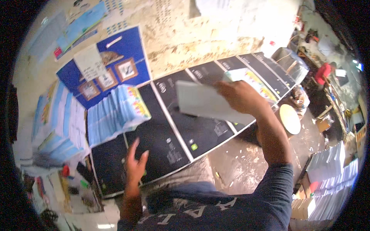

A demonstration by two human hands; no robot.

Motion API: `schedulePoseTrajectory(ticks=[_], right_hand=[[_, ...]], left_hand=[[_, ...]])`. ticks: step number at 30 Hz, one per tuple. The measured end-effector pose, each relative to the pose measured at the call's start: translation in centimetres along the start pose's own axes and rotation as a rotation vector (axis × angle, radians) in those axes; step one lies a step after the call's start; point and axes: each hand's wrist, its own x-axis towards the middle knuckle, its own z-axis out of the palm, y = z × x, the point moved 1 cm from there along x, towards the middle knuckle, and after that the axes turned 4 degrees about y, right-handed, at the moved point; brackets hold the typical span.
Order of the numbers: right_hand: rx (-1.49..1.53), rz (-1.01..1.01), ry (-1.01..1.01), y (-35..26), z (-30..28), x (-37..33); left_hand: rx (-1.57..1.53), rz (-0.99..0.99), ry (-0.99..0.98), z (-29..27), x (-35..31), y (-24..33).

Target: The person folds paper booklets in half, creases their spines using a small wooden cylinder, and flips through and aligns the folded booklets by hand.

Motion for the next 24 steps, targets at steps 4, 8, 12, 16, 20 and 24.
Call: schedulePoseTrajectory(ticks=[4,8,12,16,20,24], right_hand=[[0.253,-0.464,-0.133,-8.3,5.2,1.1],[0.347,-0.280,-0.199,-13.5,9.0,1.3],[0.321,-0.101,-0.353,-9.8,10.3,-1.2],[0.938,0.117,-0.203,-7.4,16.7,-4.3],[1.219,0.402,-0.193,-7.7,22.7,-8.4],[1.120,0.394,0.091,-11.1,24.7,-9.0]], left_hand=[[-0.548,-0.166,-0.159,2.4,1.8,4.2],[-0.542,-0.205,0.043,-1.8,-2.4,0.7],[-0.574,-0.270,0.237,-6.5,-7.1,-5.2],[-0.469,-0.416,0.230,-6.2,-9.5,-8.2],[-0.508,-0.441,0.148,-6.0,-10.0,-8.6],[-0.483,-0.354,0.140,-4.3,-11.0,-8.1]])
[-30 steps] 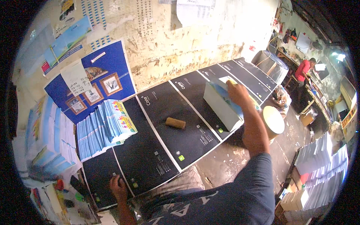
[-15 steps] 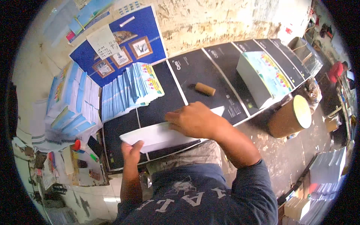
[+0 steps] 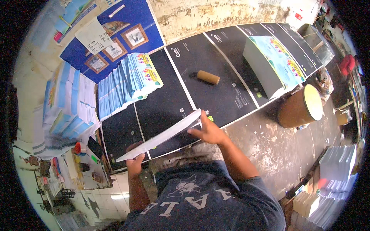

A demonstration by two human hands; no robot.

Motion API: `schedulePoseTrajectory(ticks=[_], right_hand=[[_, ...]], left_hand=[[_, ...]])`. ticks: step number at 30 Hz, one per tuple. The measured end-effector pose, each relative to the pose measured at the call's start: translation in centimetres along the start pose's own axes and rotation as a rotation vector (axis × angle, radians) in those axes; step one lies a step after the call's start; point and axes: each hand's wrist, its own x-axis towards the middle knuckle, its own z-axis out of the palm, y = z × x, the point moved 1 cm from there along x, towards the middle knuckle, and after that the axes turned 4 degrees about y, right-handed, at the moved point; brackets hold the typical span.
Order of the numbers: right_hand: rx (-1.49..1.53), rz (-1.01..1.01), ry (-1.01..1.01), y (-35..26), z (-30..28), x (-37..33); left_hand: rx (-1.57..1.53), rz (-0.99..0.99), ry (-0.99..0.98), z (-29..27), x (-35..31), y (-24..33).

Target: The person folds paper booklets in half, creases their spines using a small wooden cylinder, and flips through and aligns the folded booklets by hand.

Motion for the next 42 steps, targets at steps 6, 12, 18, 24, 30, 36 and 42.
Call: schedulePoseTrajectory(ticks=[6,12,18,24,30,36,42], right_hand=[[0.178,0.150,-0.152,2.4,-0.5,1.3],[0.333,0.313,-0.003,-0.8,-0.8,-0.2],[0.022,0.620,-0.001,0.0,-1.3,-1.3],[-0.577,0.308,0.132,2.1,-3.4,-2.1],[-0.996,-0.303,-0.284,5.1,-5.4,-4.9],[-0.885,-0.624,-0.296,7.1,-3.7,-4.7],[-0.856,-0.636,-0.201,8.2,-3.3,-4.9]], left_hand=[[0.032,-0.185,0.114,0.2,0.0,-0.8],[0.156,-0.235,-0.028,-0.6,-0.2,1.7],[0.030,-0.501,0.072,1.5,-0.8,0.7],[0.042,-0.673,0.088,-0.2,-1.9,-3.9],[0.082,-0.641,0.030,-0.6,-2.0,-4.3],[0.101,-0.680,0.003,0.2,-1.5,-2.3],[0.650,-0.564,-0.121,-1.1,-0.1,0.5]])
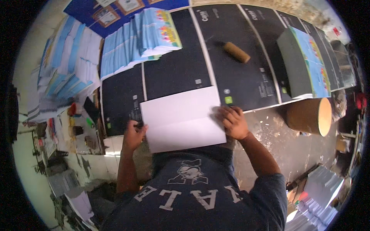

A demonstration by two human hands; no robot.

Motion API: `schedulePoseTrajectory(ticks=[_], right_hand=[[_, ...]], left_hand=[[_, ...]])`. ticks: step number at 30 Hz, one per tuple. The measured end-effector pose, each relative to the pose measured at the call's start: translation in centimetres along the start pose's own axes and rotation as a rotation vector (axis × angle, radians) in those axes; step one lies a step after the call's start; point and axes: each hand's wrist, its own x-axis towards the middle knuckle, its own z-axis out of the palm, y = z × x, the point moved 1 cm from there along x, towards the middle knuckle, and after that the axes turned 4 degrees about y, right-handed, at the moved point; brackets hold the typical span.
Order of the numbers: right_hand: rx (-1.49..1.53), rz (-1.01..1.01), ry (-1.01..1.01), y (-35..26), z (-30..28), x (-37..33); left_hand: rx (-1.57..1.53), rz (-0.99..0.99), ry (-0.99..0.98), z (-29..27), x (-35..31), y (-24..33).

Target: The person folds paper booklets in half, creases their spines using a small wooden cylinder, and flips through and aligns the folded booklets by hand.

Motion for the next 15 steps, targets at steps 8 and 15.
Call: schedulePoseTrajectory(ticks=[8,15], right_hand=[[-0.008,0.003,-0.056,0.0,-0.1,-0.3],[-0.093,0.098,-0.103,-0.9,-0.2,-0.6]], left_hand=[[0.814,0.963,0.101,-1.2,-0.9,-4.0],[0.729,1.058,0.349,1.7,0.0,-8.8]])
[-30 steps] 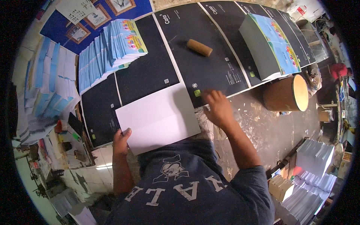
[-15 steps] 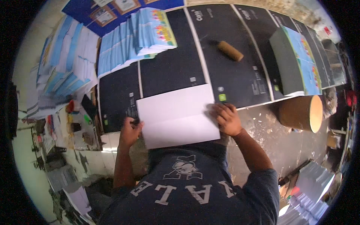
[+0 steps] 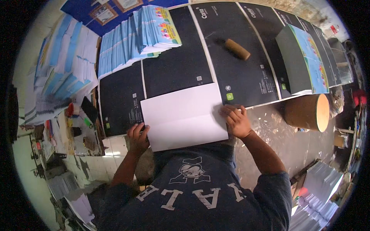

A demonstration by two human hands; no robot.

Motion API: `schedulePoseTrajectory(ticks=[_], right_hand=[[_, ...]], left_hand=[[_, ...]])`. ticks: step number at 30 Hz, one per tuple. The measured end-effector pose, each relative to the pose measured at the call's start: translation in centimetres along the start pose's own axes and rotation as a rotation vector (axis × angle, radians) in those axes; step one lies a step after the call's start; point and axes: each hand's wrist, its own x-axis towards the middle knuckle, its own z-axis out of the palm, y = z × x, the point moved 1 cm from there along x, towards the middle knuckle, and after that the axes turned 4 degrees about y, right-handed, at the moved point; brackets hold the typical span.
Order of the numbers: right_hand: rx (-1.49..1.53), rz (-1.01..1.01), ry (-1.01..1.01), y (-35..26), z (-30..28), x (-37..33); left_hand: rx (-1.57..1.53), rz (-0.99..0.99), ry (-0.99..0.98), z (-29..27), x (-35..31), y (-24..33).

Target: The person folds paper booklets in half, creases their spines using a small wooden cylinder, and flips through and aligns the folded booklets by hand.

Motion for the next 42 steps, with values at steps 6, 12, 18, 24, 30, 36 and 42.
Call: schedulePoseTrajectory(ticks=[6,12,18,24,30,36,42], right_hand=[[-0.022,0.048,0.042,-0.6,-1.1,0.4],[-0.010,0.098,0.063,-0.6,-0.6,0.2],[0.020,0.118,0.060,-0.8,-1.0,0.7],[0.030,0.143,0.031,-0.8,-1.2,1.1],[0.098,0.226,-0.057,-0.5,-2.6,3.0],[0.168,0.557,-0.348,-0.6,-5.6,8.4],[0.349,0.919,-0.669,0.6,-4.5,12.4]], left_hand=[[0.097,-0.066,0.012,-0.7,1.3,1.1],[0.106,-0.048,0.024,-0.5,1.1,0.9],[0.095,-0.049,0.060,-0.4,0.7,1.2],[0.040,-0.093,0.031,-0.6,1.1,1.2],[-0.127,-0.171,-0.006,-0.9,1.6,0.1],[-0.148,-0.439,-0.204,-3.7,5.6,-0.6],[-0.269,-0.752,-0.510,-3.1,9.5,-2.2]])
